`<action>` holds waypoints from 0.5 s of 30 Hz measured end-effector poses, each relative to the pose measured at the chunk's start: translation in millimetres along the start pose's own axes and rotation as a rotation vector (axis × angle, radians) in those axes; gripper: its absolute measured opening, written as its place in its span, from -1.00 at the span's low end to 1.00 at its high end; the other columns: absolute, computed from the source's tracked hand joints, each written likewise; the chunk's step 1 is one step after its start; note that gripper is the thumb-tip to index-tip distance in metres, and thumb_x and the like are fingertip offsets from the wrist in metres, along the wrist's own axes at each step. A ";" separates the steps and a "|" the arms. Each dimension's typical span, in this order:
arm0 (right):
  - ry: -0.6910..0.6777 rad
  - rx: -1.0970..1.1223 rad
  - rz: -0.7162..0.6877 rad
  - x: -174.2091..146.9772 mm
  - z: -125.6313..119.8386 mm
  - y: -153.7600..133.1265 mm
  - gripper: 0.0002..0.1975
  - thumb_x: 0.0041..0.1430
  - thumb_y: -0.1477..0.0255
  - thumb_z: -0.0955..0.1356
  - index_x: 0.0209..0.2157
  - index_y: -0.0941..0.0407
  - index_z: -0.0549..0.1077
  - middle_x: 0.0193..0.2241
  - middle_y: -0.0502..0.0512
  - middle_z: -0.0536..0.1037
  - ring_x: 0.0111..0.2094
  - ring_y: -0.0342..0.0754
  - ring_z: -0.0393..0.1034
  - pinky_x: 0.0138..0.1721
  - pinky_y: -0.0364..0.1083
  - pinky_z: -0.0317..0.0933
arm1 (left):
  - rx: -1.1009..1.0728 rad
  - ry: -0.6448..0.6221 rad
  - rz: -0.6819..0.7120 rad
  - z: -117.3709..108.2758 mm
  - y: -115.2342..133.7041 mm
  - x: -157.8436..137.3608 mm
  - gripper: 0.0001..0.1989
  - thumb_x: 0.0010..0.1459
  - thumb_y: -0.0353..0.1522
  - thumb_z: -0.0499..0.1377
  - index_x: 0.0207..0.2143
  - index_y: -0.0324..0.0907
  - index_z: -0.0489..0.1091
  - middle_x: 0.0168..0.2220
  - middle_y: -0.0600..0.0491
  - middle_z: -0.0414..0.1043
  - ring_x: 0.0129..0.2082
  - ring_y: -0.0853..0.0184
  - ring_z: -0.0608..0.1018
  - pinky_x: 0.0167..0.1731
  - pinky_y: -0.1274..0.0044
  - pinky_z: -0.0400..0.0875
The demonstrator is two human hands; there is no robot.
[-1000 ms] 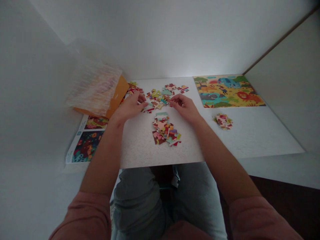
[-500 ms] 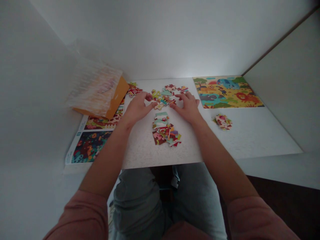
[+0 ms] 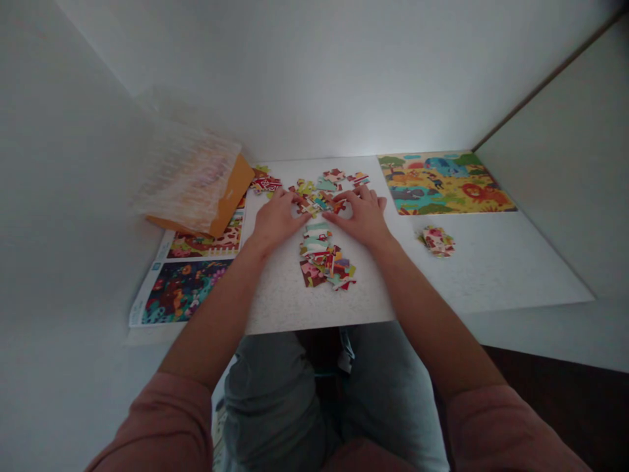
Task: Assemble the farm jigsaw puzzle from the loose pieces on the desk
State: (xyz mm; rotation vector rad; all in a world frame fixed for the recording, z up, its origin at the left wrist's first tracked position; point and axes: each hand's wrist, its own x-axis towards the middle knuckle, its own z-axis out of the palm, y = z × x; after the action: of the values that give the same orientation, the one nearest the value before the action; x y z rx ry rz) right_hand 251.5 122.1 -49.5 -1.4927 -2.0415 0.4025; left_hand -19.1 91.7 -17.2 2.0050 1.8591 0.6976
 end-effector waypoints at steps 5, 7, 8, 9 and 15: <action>0.002 -0.051 0.024 1.7 0.7 -4.6 -0.59 0.48 0.00 0.71 0.14 -0.06 0.78 0.32 0.44 0.66 0.42 0.62 0.46 0.50 0.54 0.18 | -0.078 -0.034 0.057 1.8 -4.7 5.6 -0.80 0.42 -0.23 0.56 0.04 0.02 0.75 0.12 -0.06 0.76 -0.03 0.03 0.72 0.31 0.13 0.67; 0.000 -0.070 0.024 2.6 1.1 -4.4 -0.63 0.49 0.00 0.69 0.09 -0.09 0.76 0.31 0.40 0.68 0.42 0.61 0.49 0.50 0.55 0.21 | -0.078 -0.042 0.059 1.6 -3.5 5.6 -0.78 0.43 -0.22 0.55 0.07 0.00 0.75 0.12 -0.07 0.76 -0.06 0.05 0.71 0.28 0.16 0.67; 0.000 -0.076 0.021 2.9 1.5 -4.2 -0.63 0.48 -0.02 0.69 0.08 -0.10 0.76 0.30 0.40 0.69 0.42 0.61 0.50 0.49 0.56 0.23 | -0.070 -0.039 0.059 1.7 -2.5 5.0 -0.74 0.43 -0.21 0.55 0.10 0.00 0.75 0.17 -0.09 0.76 -0.01 0.03 0.72 0.29 0.16 0.67; 0.002 -0.082 0.018 3.1 2.0 -4.1 -0.62 0.47 -0.04 0.69 0.07 -0.10 0.75 0.30 0.41 0.70 0.42 0.62 0.50 0.49 0.56 0.25 | -0.059 -0.033 0.060 1.9 -1.6 4.3 -0.69 0.43 -0.19 0.56 0.15 -0.01 0.75 0.23 -0.12 0.75 0.04 0.00 0.73 0.31 0.16 0.66; 0.016 -0.108 0.033 3.6 2.2 -9.5 -0.67 0.52 0.01 0.65 0.11 -0.11 0.78 0.31 0.43 0.72 0.41 0.65 0.52 0.46 0.56 0.28 | -0.059 -0.011 0.055 3.9 -1.1 3.2 -0.61 0.42 -0.16 0.59 0.21 -0.04 0.77 0.34 -0.17 0.68 0.09 -0.01 0.76 0.37 0.15 0.66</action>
State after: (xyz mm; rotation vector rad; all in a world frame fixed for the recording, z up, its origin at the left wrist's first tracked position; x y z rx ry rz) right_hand 242.1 122.5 -45.1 -1.5894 -2.0571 0.2962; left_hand -17.7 95.4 -20.6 2.0252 1.7624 0.7456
